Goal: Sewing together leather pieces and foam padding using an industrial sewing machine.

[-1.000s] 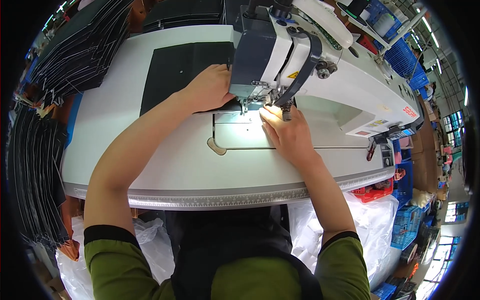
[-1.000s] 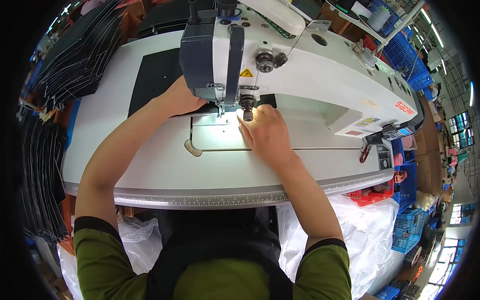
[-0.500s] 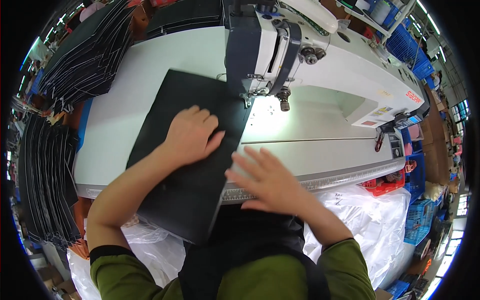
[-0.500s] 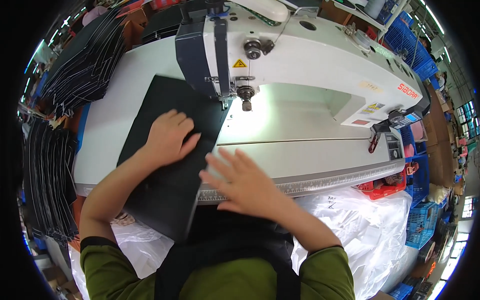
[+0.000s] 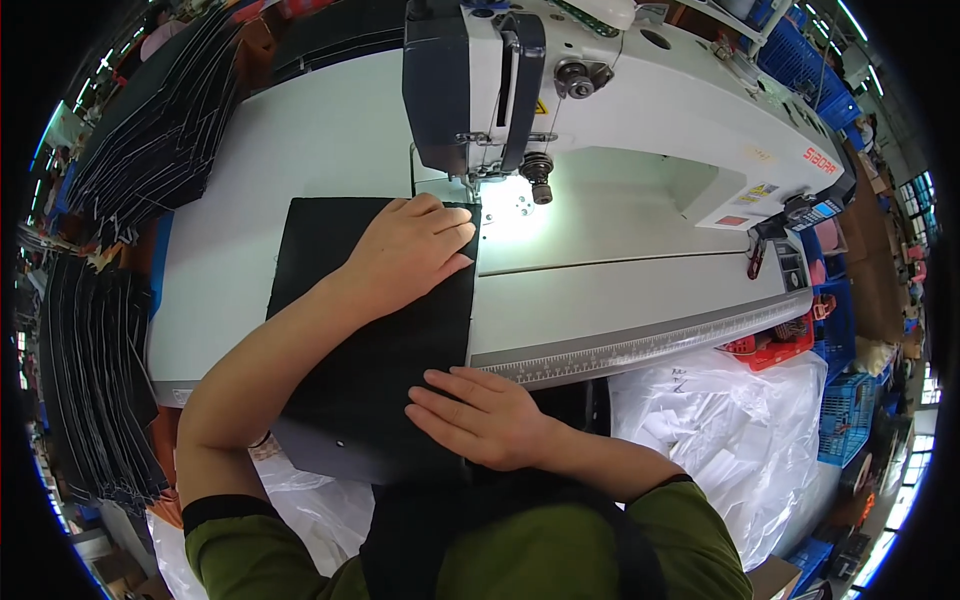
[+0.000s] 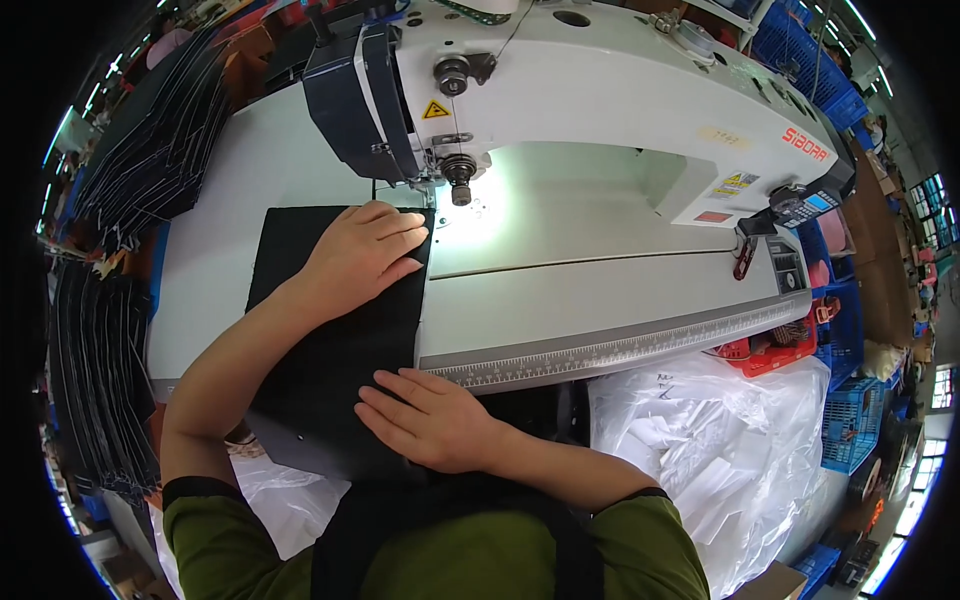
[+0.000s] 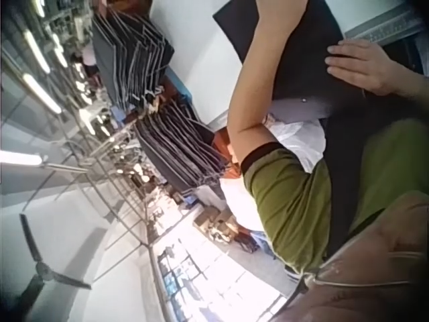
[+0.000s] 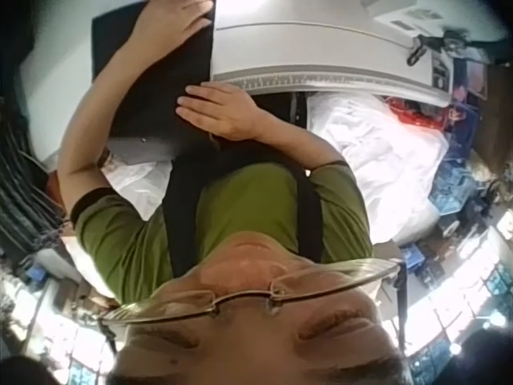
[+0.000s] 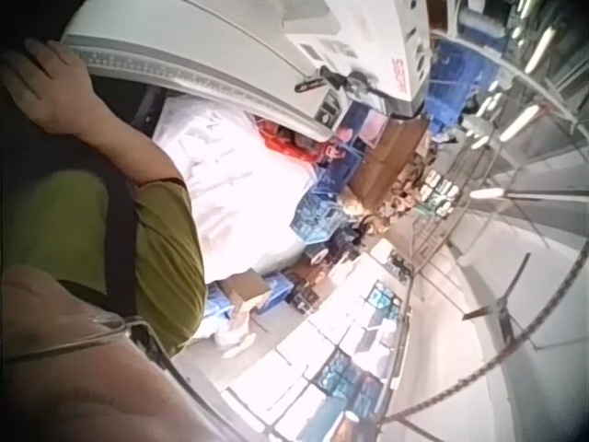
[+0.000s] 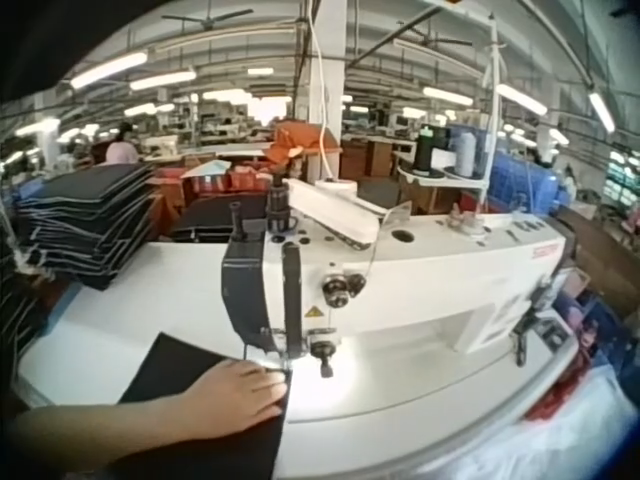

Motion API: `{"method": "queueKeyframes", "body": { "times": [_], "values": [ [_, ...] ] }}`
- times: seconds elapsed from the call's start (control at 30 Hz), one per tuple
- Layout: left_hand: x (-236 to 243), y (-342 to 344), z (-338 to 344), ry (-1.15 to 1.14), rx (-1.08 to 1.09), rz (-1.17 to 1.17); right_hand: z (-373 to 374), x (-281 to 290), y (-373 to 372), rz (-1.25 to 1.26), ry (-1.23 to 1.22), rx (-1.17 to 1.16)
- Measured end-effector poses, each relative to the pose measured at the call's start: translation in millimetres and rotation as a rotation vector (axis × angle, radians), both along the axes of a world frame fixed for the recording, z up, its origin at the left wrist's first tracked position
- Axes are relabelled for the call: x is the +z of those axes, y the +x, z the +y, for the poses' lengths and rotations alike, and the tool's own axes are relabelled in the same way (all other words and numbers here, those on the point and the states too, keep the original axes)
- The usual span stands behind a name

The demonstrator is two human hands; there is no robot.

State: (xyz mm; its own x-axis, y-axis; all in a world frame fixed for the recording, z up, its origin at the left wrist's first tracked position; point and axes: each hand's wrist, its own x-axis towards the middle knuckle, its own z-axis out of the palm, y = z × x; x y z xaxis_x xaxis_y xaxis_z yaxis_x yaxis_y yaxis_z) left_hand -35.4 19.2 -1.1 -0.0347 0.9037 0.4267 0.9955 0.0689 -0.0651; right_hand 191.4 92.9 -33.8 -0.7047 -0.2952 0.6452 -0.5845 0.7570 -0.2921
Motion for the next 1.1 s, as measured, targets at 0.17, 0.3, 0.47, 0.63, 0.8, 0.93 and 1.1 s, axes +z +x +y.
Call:
{"method": "queueKeyframes", "body": {
  "times": [0.17, 0.3, 0.47, 0.63, 0.8, 0.93, 1.1],
  "values": [
    [-7, -1, 3, -0.057, 0.100, -0.001, 16, 1, 2, -0.013, -0.009, 0.008],
    [-9, -3, 7, -0.065, 0.129, -0.007, 23, 2, 4, -0.009, 0.003, 0.002],
    [-7, -3, 9, -0.117, 0.155, -0.082, 31, 3, 6, -0.004, -0.010, -0.008],
    [-9, 5, 6, -0.062, 0.153, -0.106, 35, 9, 12, -0.049, -0.018, -0.025],
    [-9, 22, 2, 0.000, 0.163, -0.033, 36, 4, 18, -0.057, -0.022, -0.075],
    [-9, 41, -15, -0.006, 0.016, -0.140, 36, 6, 20, -0.063, -0.016, -0.118],
    [-2, 56, -32, -0.050, -0.058, -0.255, 39, 5, 19, -0.060, -0.002, -0.149]
  ]
}}
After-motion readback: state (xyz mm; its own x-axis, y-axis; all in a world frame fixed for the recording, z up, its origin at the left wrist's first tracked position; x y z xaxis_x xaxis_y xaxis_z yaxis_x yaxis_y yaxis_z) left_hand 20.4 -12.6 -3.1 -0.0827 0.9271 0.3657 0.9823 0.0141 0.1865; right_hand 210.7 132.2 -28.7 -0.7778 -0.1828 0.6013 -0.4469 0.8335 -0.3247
